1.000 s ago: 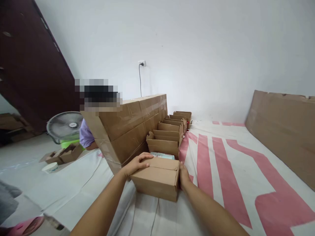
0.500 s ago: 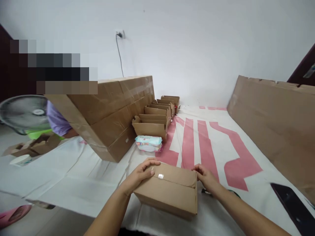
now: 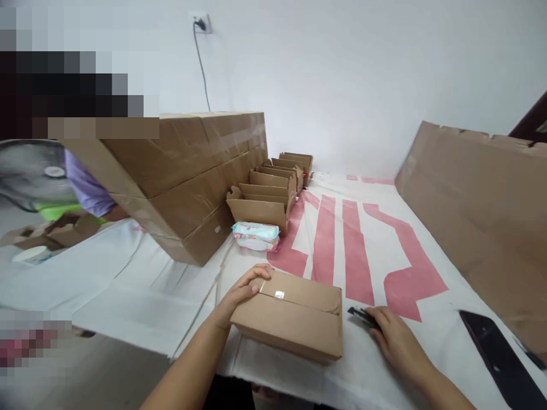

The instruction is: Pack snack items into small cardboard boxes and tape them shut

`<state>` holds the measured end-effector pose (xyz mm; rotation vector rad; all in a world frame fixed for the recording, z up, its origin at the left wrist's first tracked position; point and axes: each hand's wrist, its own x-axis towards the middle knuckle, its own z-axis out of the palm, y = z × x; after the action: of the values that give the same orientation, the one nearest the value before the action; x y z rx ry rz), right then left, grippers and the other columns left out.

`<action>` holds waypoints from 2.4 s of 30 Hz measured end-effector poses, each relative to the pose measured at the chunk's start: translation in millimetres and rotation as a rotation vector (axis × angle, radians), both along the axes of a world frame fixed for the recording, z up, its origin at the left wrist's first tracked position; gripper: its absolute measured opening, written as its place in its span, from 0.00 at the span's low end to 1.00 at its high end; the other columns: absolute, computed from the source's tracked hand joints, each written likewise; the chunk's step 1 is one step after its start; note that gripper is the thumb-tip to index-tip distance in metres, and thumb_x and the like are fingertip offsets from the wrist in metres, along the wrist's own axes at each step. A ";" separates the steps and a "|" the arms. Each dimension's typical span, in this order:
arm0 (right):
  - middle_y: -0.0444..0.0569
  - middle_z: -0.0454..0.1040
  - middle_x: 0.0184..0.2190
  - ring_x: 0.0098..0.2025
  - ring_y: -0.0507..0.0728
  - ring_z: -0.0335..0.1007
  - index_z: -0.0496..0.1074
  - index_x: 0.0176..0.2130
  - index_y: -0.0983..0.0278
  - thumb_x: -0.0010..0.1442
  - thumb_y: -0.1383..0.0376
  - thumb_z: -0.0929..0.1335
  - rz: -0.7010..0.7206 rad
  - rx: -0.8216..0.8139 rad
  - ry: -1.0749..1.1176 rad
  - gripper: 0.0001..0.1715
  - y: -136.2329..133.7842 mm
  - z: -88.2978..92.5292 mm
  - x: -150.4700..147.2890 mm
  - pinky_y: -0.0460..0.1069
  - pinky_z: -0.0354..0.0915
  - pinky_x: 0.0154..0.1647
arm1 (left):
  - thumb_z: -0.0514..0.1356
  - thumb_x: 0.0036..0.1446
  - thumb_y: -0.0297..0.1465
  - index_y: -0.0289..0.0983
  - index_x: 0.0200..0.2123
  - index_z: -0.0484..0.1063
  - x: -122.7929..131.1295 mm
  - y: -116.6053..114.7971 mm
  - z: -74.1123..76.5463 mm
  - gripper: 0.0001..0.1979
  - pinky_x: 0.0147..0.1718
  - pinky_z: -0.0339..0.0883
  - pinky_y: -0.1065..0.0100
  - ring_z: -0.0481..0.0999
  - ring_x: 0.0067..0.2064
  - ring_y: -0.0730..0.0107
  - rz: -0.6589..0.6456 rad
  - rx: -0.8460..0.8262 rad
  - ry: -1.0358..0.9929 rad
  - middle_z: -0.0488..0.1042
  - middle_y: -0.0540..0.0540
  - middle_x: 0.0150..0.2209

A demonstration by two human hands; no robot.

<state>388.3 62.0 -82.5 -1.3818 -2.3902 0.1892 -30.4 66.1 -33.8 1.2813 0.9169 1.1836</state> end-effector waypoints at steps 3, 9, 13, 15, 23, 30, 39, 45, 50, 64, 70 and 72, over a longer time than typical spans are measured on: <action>0.54 0.75 0.43 0.42 0.60 0.75 0.68 0.53 0.61 0.66 0.59 0.61 -0.059 0.177 0.041 0.18 13.5 27.2 -10.5 0.53 0.74 0.38 | 0.57 0.49 0.37 0.39 0.41 0.71 0.2 0.5 -1.7 0.16 0.55 0.52 0.58 0.60 0.58 0.47 -0.015 0.049 -0.022 0.65 0.44 0.51; 0.53 0.75 0.45 0.42 0.58 0.74 0.67 0.56 0.58 0.67 0.65 0.62 0.216 0.436 0.034 0.19 24.4 113.5 -89.6 0.51 0.71 0.39 | 0.56 0.49 0.40 0.38 0.43 0.70 -0.7 -0.4 -3.7 0.18 0.56 0.51 0.56 0.60 0.56 0.47 -0.035 0.107 -0.037 0.65 0.42 0.49; 0.53 0.76 0.42 0.40 0.58 0.72 0.69 0.54 0.61 0.68 0.69 0.59 0.454 0.442 -0.136 0.19 20.3 137.6 -155.7 0.52 0.69 0.37 | 0.55 0.52 0.44 0.38 0.43 0.70 0.5 1.0 -8.2 0.20 0.55 0.53 0.56 0.62 0.55 0.48 -0.034 0.141 -0.054 0.64 0.42 0.49; 0.54 0.76 0.41 0.38 0.58 0.71 0.70 0.53 0.63 0.68 0.71 0.59 0.515 0.454 -0.214 0.18 19.6 139.9 -182.2 0.53 0.68 0.37 | 0.54 0.53 0.47 0.38 0.43 0.70 1.0 2.2 -10.1 0.22 0.55 0.53 0.57 0.62 0.54 0.48 -0.031 0.164 -0.060 0.65 0.42 0.48; 0.53 0.75 0.37 0.35 0.59 0.69 0.69 0.52 0.67 0.61 0.76 0.61 0.621 0.567 -0.373 0.21 20.3 149.2 -218.3 0.53 0.63 0.35 | 0.53 0.53 0.51 0.37 0.42 0.70 0.1 3.2 -13.2 0.25 0.55 0.55 0.57 0.63 0.53 0.49 -0.021 0.215 -0.068 0.66 0.42 0.46; 0.54 0.76 0.38 0.36 0.59 0.69 0.69 0.51 0.66 0.62 0.74 0.58 0.704 0.579 -0.437 0.20 15.0 161.6 -174.2 0.54 0.62 0.35 | 0.53 0.54 0.49 0.37 0.44 0.70 2.9 -0.2 -9.5 0.23 0.56 0.51 0.57 0.62 0.53 0.49 -0.006 0.218 -0.039 0.65 0.41 0.47; 0.52 0.78 0.42 0.38 0.60 0.72 0.70 0.53 0.61 0.58 0.77 0.58 0.620 0.478 -0.435 0.28 5.6 158.7 -99.8 0.55 0.67 0.37 | 0.53 0.55 0.49 0.38 0.44 0.71 -0.9 3.9 -14.1 0.24 0.57 0.50 0.55 0.61 0.55 0.48 -0.020 0.226 -0.009 0.65 0.41 0.48; 0.52 0.76 0.47 0.46 0.61 0.74 0.69 0.55 0.55 0.64 0.71 0.60 0.360 0.274 -0.321 0.23 12.0 125.7 -28.1 0.56 0.71 0.42 | 0.52 0.56 0.49 0.38 0.45 0.70 -0.5 2.2 -13.9 0.24 0.58 0.51 0.54 0.61 0.55 0.47 -0.025 0.209 -0.025 0.65 0.41 0.49; 0.51 0.77 0.47 0.47 0.60 0.75 0.70 0.52 0.55 0.61 0.70 0.63 0.179 -0.043 -0.189 0.22 4.0 75.7 -1.6 0.53 0.74 0.45 | 0.53 0.55 0.50 0.39 0.44 0.71 1.9 3.5 -19.4 0.23 0.57 0.51 0.54 0.61 0.55 0.47 -0.009 0.206 -0.051 0.65 0.42 0.49; 0.54 0.77 0.43 0.46 0.62 0.73 0.72 0.47 0.60 0.66 0.57 0.62 0.041 0.034 0.096 0.16 17.2 84.9 -57.3 0.58 0.70 0.46 | 0.52 0.58 0.46 0.39 0.46 0.69 6.8 -2.5 -19.5 0.21 0.56 0.50 0.55 0.61 0.53 0.51 0.004 0.260 -0.061 0.63 0.42 0.48; 0.50 0.75 0.41 0.45 0.58 0.71 0.72 0.43 0.59 0.67 0.61 0.62 0.292 -0.169 0.118 0.11 3.5 137.0 -157.0 0.54 0.69 0.45 | 0.53 0.57 0.49 0.38 0.45 0.70 7.4 -5.9 -10.9 0.23 0.56 0.51 0.53 0.62 0.54 0.51 0.012 0.239 -0.054 0.64 0.42 0.48; 0.49 0.75 0.40 0.45 0.59 0.71 0.72 0.41 0.59 0.65 0.63 0.64 0.287 -0.204 0.070 0.08 1.8 139.8 -180.1 0.54 0.68 0.44 | 0.53 0.57 0.49 0.38 0.45 0.70 7.3 -6.8 -10.1 0.23 0.57 0.51 0.53 0.62 0.54 0.51 0.021 0.239 -0.047 0.64 0.42 0.48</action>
<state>208.2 63.8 57.3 -1.0841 -2.5574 0.5612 -23.1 59.3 -43.9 1.4291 0.7737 1.3653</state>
